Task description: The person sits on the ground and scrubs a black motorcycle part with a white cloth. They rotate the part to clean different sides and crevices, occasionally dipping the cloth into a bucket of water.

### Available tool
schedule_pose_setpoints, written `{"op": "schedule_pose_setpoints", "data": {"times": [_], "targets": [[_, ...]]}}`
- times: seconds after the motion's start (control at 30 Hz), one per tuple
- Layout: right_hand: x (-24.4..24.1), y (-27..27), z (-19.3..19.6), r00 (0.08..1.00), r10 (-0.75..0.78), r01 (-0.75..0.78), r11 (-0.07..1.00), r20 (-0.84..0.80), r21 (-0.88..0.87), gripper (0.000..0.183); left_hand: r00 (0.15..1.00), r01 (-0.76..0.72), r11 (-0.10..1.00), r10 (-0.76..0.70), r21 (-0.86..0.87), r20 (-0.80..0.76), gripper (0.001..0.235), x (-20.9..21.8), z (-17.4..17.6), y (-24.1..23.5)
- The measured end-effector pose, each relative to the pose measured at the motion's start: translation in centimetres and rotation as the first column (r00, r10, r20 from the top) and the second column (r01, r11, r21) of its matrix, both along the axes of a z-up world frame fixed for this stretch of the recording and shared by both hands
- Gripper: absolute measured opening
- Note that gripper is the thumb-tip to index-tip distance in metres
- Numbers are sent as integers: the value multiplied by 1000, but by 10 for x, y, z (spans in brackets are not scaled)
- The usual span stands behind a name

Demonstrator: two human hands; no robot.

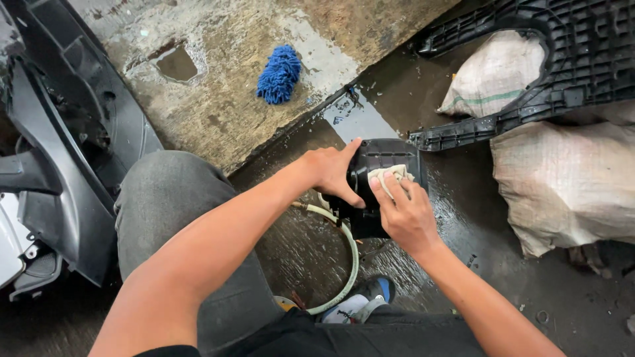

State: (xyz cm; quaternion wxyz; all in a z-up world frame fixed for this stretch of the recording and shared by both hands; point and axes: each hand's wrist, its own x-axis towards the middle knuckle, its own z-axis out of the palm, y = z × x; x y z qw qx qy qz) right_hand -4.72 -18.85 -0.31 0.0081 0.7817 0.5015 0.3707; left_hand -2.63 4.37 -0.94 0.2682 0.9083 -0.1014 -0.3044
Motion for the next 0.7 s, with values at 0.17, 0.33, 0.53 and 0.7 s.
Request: {"op": "schedule_pose_setpoints", "data": {"times": [0.17,0.33,0.53,0.7], "targets": [[4,-4,-5,999,-8,8,1000,38,2,29,996,-35,999,36,-13,84,135,-5,9,8],[5,-8,-11,999,8,-9,1000,42,9,28,987,72,997,-72,5,145,134,-13,-12,11],[2,-15,-2,995,33,-34,999,-89,-9,33,983,49,996,-33,-81,179,106,-11,-36,16],[8,-1,36,901,57,73,957,-430,281,30,985,30,995,-14,-96,170,97,-16,-40,6]]}}
